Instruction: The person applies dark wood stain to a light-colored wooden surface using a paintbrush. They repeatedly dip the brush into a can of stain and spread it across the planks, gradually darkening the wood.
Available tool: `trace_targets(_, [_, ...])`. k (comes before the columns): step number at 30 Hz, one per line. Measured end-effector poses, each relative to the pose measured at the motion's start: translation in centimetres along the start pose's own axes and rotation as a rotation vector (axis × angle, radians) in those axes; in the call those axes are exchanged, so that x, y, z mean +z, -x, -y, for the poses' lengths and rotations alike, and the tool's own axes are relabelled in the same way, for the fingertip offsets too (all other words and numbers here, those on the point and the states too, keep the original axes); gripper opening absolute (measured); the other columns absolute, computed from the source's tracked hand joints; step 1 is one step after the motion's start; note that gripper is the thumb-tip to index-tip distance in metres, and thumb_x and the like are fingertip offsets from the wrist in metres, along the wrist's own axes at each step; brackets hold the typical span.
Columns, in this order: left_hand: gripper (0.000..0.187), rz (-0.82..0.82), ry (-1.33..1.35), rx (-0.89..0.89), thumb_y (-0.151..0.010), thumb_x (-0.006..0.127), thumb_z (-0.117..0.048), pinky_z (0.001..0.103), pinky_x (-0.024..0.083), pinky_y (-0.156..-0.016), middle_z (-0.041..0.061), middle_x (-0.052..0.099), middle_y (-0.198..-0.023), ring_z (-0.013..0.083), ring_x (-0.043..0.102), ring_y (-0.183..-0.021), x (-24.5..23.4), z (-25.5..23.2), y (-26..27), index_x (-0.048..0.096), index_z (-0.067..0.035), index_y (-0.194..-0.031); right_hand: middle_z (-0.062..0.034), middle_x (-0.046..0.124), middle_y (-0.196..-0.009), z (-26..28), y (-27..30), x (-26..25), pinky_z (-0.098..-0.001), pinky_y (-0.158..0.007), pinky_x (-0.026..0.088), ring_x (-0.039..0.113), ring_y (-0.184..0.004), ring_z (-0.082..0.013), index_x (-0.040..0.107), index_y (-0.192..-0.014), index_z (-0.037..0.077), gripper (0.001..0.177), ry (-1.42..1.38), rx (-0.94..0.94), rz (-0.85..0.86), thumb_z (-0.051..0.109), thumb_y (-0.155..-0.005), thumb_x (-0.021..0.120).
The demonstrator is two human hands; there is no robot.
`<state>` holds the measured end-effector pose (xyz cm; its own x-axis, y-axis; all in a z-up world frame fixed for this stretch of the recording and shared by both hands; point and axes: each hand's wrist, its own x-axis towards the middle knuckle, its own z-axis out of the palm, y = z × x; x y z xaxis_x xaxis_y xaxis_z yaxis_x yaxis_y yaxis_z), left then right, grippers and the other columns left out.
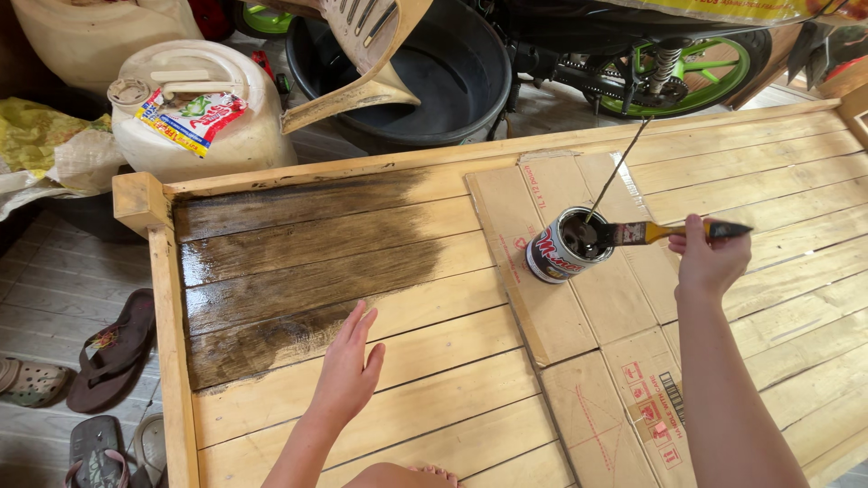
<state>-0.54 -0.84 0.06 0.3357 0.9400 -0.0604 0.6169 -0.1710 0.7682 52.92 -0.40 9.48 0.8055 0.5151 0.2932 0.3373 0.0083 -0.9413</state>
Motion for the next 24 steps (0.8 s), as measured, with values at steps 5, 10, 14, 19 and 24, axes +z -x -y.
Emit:
trace_targets(5, [0.057,0.002,0.019,-0.019,-0.096,0.058,-0.022,0.046,0.034,-0.115,0.011,0.032,-0.164,0.0344,0.037,-0.145,0.1,0.2,0.1,0.042,-0.009,-0.149,-0.0158,0.069,-0.101,-2.4,-0.1,-1.1,-0.0267,-0.06,0.066,0.075,-0.07,-0.0185,0.046,-0.115,-0.003,0.031,-0.057,0.176,-0.12,0.006,-0.103,0.073])
trace_targets(10, [0.057,-0.011,0.056,-0.026,-0.095,0.059,-0.022,0.044,0.036,-0.115,0.011,0.034,-0.163,0.0338,0.039,-0.145,0.1,0.4,0.2,0.043,-0.009,-0.148,-0.0174,0.068,-0.1,-3.2,-0.2,-1.7,-0.0282,-0.058,0.065,0.074,-0.07,-0.0198,0.043,-0.113,-0.002,0.032,0.001,0.158,-0.142,0.005,-0.102,0.072])
trace_targets(14, [0.057,-0.01,0.056,-0.038,-0.095,0.059,-0.022,0.044,0.036,-0.115,0.011,0.034,-0.163,0.0337,0.039,-0.145,0.0,0.7,0.2,0.043,-0.009,-0.148,-0.016,0.068,-0.104,-1.9,-0.3,-2.0,-0.0277,-0.062,0.066,0.075,-0.074,-0.0202,0.044,-0.116,-0.001,0.031,0.004,0.057,-0.102,0.004,-0.105,0.072])
trace_targets(19, [0.056,-0.028,0.058,-0.019,-0.095,0.059,-0.022,0.044,0.034,-0.115,0.012,0.034,-0.162,0.0344,0.037,-0.146,0.0,1.1,0.2,0.044,-0.008,-0.147,-0.015,0.066,-0.11,0.7,1.5,-2.0,-0.0288,-0.079,0.064,0.072,-0.087,-0.0189,0.051,-0.12,-0.001,0.026,-0.062,-0.137,0.215,-0.002,-0.106,0.073])
trace_targets(24, [0.055,-0.021,0.089,-0.02,-0.096,0.058,-0.021,0.043,0.035,-0.116,0.013,0.035,-0.162,0.0338,0.038,-0.146,-0.2,1.4,0.3,0.044,-0.008,-0.147,-0.0118,0.072,-0.115,2.1,5.3,-1.3,-0.0238,-0.089,0.056,0.068,-0.101,-0.0123,0.061,-0.111,0.0,0.019,0.132,-0.174,0.462,-0.002,-0.097,0.073])
